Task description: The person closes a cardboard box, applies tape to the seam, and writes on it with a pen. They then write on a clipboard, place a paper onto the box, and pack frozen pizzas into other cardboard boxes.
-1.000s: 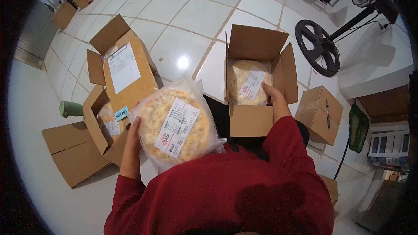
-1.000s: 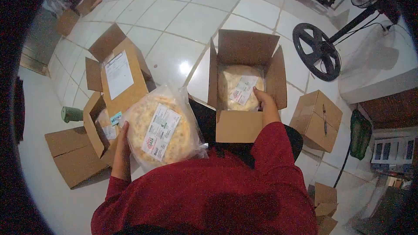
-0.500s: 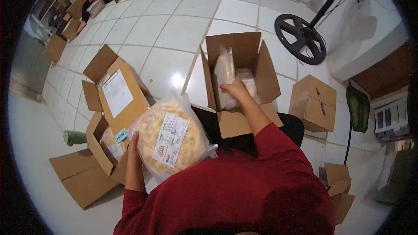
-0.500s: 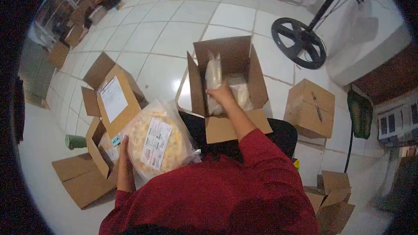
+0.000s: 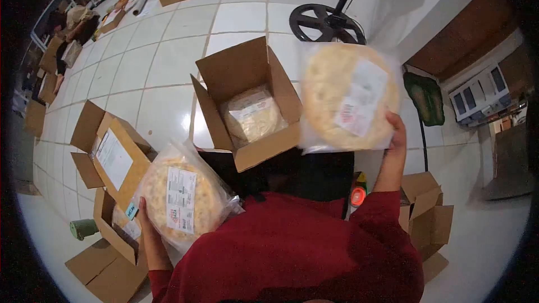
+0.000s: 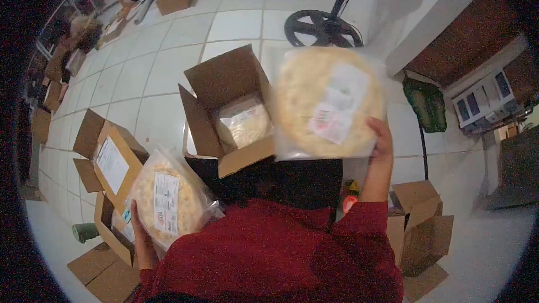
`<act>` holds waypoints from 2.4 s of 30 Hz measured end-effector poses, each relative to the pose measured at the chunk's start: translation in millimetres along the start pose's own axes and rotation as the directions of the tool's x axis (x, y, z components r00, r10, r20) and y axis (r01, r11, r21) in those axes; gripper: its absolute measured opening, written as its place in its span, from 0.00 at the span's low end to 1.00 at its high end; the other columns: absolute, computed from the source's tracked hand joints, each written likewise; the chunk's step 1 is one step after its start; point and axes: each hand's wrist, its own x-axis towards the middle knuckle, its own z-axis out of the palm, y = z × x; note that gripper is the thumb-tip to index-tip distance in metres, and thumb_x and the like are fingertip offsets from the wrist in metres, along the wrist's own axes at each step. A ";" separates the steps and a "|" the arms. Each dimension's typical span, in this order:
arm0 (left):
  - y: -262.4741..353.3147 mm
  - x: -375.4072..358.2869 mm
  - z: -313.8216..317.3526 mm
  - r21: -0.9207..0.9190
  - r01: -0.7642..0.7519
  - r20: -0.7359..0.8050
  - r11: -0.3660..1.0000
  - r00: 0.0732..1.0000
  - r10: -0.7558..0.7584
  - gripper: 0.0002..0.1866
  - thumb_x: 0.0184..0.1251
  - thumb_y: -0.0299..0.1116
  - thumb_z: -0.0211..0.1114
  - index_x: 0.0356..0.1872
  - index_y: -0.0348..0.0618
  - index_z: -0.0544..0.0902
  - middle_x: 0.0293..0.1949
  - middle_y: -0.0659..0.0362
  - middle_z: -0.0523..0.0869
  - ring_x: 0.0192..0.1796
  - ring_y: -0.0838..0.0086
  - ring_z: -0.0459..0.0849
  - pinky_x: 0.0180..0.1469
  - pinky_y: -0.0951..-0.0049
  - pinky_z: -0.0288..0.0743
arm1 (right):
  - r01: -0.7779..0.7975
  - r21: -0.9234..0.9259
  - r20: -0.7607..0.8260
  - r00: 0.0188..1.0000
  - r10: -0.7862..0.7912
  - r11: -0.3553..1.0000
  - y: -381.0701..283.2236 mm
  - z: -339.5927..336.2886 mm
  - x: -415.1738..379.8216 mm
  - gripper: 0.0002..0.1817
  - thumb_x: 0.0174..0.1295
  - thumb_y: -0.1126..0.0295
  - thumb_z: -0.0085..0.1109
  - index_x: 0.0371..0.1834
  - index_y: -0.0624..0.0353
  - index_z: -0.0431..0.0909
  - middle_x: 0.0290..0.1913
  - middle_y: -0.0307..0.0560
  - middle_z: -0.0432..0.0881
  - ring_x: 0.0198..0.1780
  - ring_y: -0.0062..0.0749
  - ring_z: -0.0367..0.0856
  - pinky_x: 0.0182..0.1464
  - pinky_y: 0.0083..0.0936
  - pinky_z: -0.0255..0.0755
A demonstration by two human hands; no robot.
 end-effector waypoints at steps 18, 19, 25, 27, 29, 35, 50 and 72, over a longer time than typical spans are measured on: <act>9.5 -9.8 15.6 -0.014 -0.074 -0.181 0.997 0.981 0.071 0.30 0.51 0.44 0.58 0.52 0.36 0.64 0.48 0.51 0.72 0.48 0.64 0.71 0.51 0.70 0.64 | -0.257 -0.813 -0.455 0.840 -0.296 0.522 18.4 -69.0 58.2 0.29 0.48 0.59 0.55 0.52 0.64 0.63 0.42 0.52 0.73 0.42 0.36 0.73 0.45 0.32 0.66; 10.0 -9.1 17.0 -0.032 -0.047 -0.167 0.998 0.985 0.041 0.30 0.51 0.44 0.58 0.52 0.37 0.64 0.48 0.51 0.72 0.48 0.64 0.72 0.51 0.70 0.64 | -0.075 -0.875 -0.304 0.854 -0.422 0.478 3.3 -17.9 56.6 0.26 0.52 0.60 0.52 0.51 0.65 0.65 0.39 0.51 0.74 0.39 0.33 0.74 0.43 0.27 0.68; 13.2 -14.0 28.5 0.046 -0.024 -0.170 0.999 0.985 0.031 0.30 0.54 0.49 0.52 0.52 0.34 0.65 0.48 0.50 0.72 0.47 0.64 0.74 0.49 0.70 0.68 | 0.014 -0.927 0.268 0.726 0.634 0.375 92.9 242.6 111.2 0.27 0.49 0.55 0.56 0.48 0.62 0.68 0.39 0.50 0.74 0.31 0.28 0.75 0.35 0.23 0.70; 13.9 -16.5 32.9 0.090 -0.027 -0.220 0.996 0.974 0.046 0.31 0.54 0.49 0.53 0.52 0.34 0.64 0.47 0.49 0.73 0.46 0.64 0.74 0.48 0.70 0.68 | -0.050 -0.987 0.096 0.563 0.821 0.150 148.9 235.9 157.1 0.29 0.48 0.53 0.56 0.48 0.62 0.67 0.40 0.52 0.73 0.31 0.31 0.76 0.34 0.24 0.71; 20.4 -23.2 45.2 0.097 -0.033 -0.216 0.995 0.975 0.053 0.31 0.53 0.49 0.53 0.52 0.33 0.64 0.47 0.49 0.73 0.46 0.65 0.75 0.48 0.71 0.69 | -0.395 -0.912 -0.220 0.695 0.684 0.108 205.6 206.8 193.5 0.23 0.53 0.56 0.51 0.48 0.60 0.69 0.44 0.50 0.73 0.39 0.35 0.72 0.38 0.29 0.68; 11.8 -16.4 30.3 -0.036 -0.030 -0.185 0.999 0.982 0.023 0.30 0.53 0.46 0.55 0.51 0.33 0.64 0.47 0.48 0.72 0.47 0.65 0.74 0.48 0.72 0.69 | -0.518 -0.842 -0.522 0.718 0.459 -0.147 287.1 102.6 173.8 0.24 0.52 0.55 0.52 0.49 0.59 0.68 0.45 0.50 0.72 0.42 0.36 0.70 0.38 0.32 0.68; 6.3 -12.2 28.7 -0.117 -0.051 -0.126 0.992 0.991 0.036 0.30 0.52 0.46 0.56 0.50 0.32 0.65 0.46 0.48 0.73 0.45 0.65 0.75 0.47 0.73 0.69 | -0.721 -0.669 -0.491 0.611 0.620 0.181 280.7 87.3 153.6 0.27 0.49 0.53 0.55 0.51 0.56 0.66 0.50 0.51 0.69 0.51 0.39 0.65 0.39 0.40 0.65; -11.6 22.9 -35.8 -0.033 -0.034 -0.035 0.999 0.999 0.033 0.30 0.56 0.52 0.49 0.53 0.36 0.64 0.48 0.51 0.72 0.46 0.64 0.74 0.47 0.68 0.68 | 0.238 -0.277 -0.097 0.957 -0.274 0.931 21.4 65.3 26.0 0.33 0.43 0.70 0.59 0.54 0.64 0.56 0.47 0.50 0.69 0.44 0.40 0.71 0.47 0.31 0.68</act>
